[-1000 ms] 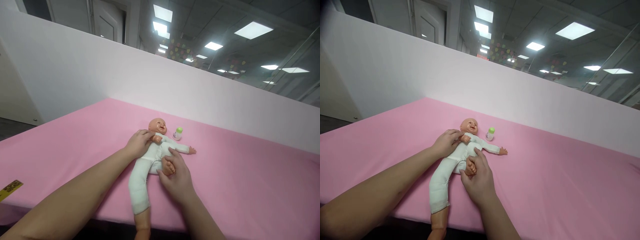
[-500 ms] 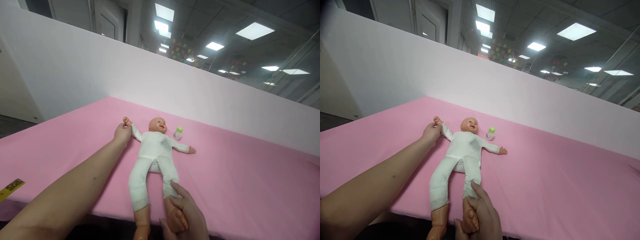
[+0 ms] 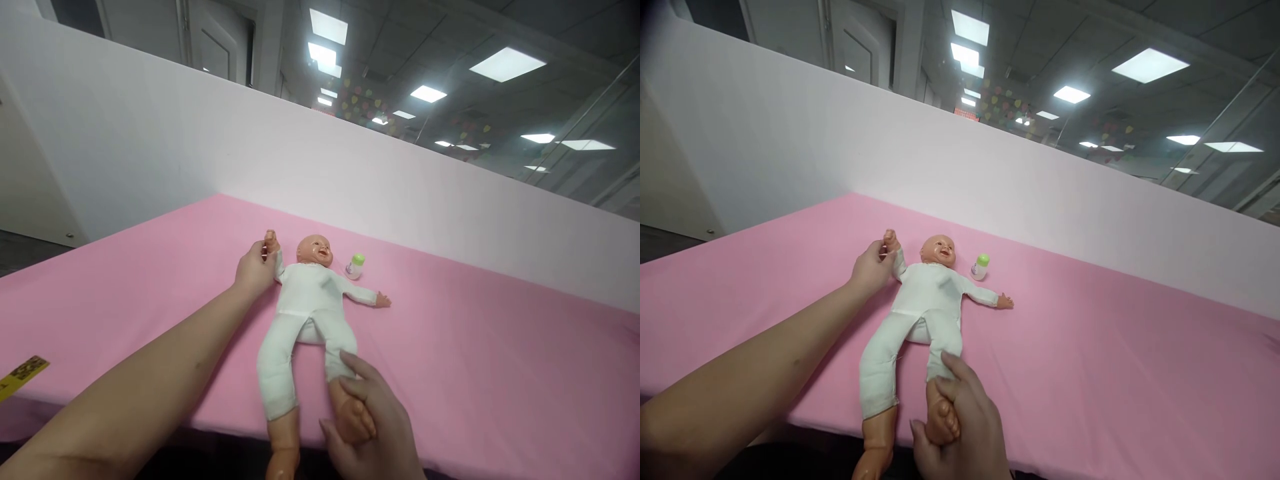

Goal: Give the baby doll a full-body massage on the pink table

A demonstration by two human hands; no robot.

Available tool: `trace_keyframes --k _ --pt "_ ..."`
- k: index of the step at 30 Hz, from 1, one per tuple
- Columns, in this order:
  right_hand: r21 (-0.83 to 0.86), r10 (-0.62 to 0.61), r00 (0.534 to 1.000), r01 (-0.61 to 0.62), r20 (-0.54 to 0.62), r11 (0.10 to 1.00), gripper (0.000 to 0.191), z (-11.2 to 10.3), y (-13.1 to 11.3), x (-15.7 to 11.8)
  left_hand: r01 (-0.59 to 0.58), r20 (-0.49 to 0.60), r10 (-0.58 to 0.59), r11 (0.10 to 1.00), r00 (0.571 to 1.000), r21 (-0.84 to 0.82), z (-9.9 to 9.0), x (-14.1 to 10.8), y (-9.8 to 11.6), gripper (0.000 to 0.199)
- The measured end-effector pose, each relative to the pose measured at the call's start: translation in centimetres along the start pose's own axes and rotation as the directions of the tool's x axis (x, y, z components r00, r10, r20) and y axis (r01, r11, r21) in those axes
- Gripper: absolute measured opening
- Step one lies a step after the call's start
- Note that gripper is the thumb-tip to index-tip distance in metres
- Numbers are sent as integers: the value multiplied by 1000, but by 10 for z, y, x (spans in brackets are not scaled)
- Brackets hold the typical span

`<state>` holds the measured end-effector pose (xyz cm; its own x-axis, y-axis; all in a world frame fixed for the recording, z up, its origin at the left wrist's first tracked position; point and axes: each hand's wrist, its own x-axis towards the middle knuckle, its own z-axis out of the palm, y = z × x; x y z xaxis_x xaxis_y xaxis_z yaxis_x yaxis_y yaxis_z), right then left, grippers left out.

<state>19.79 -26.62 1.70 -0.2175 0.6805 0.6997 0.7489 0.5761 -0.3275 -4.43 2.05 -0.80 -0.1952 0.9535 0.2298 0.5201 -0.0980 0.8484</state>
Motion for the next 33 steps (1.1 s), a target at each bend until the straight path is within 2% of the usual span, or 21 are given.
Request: trace_keyframes --k 3,5,10,13,18,21,24,26,28,31,33 --pt "10 63 998 -63 -24 998 35 -1 5 26 -247 75 240 963 968 107 2 -14 13 50" --pt "56 142 989 -141 -25 988 35 5 15 40 -358 155 336 920 929 156 4 -22 21 51" --pt "201 360 926 -376 110 905 40 32 42 67 -519 335 438 829 834 208 11 -33 27 46" --pt "272 418 891 -452 177 849 41 42 48 73 -539 365 445 816 818 211 13 -34 28 44" --pt "307 399 905 -425 148 852 39 32 39 65 -400 278 344 899 897 177 8 -27 25 52" --pt "267 355 931 -365 88 892 38 19 26 51 -219 211 193 970 958 104 2 -13 14 56" --pt "201 263 963 -268 53 942 36 9 12 32 -18 123 18 1000 992 -4 0 5 -3 56" --pt "155 197 979 -201 46 967 38 6 4 17 127 58 -123 988 991 -85 0 16 -14 56" --pt "131 130 990 -136 50 982 46 5 0 1 247 3 -250 957 968 -152 0 25 -23 59" --pt "159 56 997 -64 55 985 55 10 0 -24 324 -53 -340 925 939 -200 -1 32 -32 67" --pt "166 70 988 -94 140 982 54 15 2 -38 335 -84 -357 920 930 -203 -5 34 -34 76"
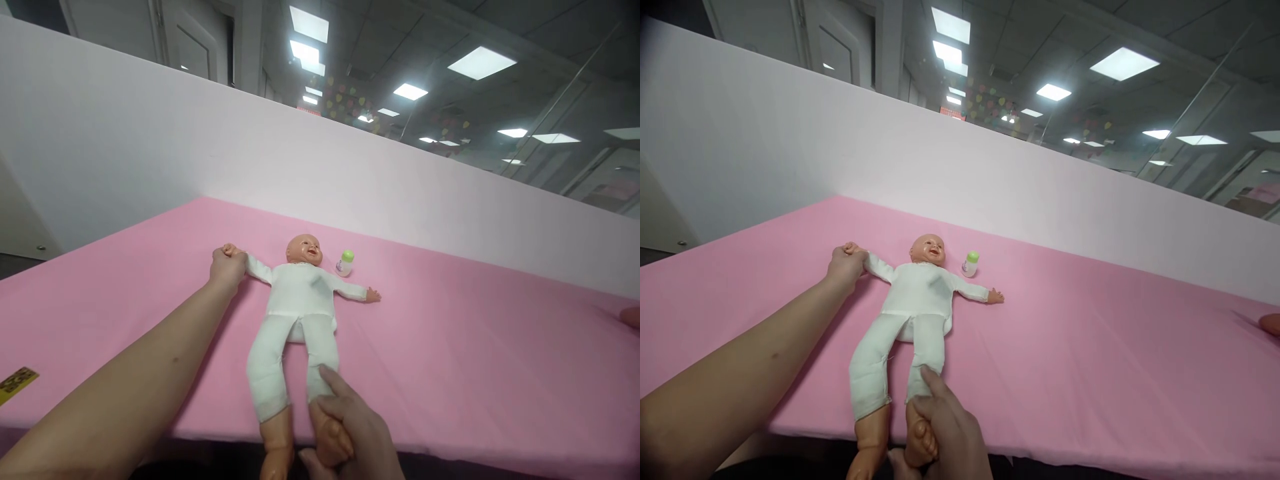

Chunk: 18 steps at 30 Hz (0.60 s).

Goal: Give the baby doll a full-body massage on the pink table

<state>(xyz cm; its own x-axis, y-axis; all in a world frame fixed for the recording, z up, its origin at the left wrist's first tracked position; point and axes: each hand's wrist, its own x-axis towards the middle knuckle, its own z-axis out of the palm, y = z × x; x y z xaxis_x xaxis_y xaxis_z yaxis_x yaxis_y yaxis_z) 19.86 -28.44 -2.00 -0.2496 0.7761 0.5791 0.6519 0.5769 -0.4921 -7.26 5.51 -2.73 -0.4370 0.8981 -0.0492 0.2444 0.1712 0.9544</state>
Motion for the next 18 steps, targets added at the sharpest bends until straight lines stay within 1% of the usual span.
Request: trace_keyframes --k 3,5,8,10,13,15,17,18 --pt "-64 88 984 -79 154 995 52 7 5 -14 -12 -40 14 999 999 29 -6 1 0 94" --pt "-123 111 976 -89 186 988 54 9 6 -17 -45 -41 49 996 998 80 -10 1 -1 101" --pt "-186 151 958 -107 245 977 57 7 5 -13 -102 -28 109 980 994 173 -14 2 -2 97" --pt "-181 180 938 -130 295 975 54 0 1 -6 -121 -11 127 962 992 245 -16 4 -3 89" --pt "-51 164 928 -156 336 986 46 -15 -7 7 -133 1 142 919 990 372 -16 3 -2 76" --pt "88 134 927 -175 351 981 39 -25 -11 12 -201 -16 233 872 972 447 -13 -6 3 68" --pt "216 129 937 -206 324 954 39 -34 -13 14 -330 -1 376 816 927 475 -5 -22 11 60" --pt "264 144 948 -221 284 939 43 -37 -12 15 -404 32 440 791 898 460 1 -34 16 58"
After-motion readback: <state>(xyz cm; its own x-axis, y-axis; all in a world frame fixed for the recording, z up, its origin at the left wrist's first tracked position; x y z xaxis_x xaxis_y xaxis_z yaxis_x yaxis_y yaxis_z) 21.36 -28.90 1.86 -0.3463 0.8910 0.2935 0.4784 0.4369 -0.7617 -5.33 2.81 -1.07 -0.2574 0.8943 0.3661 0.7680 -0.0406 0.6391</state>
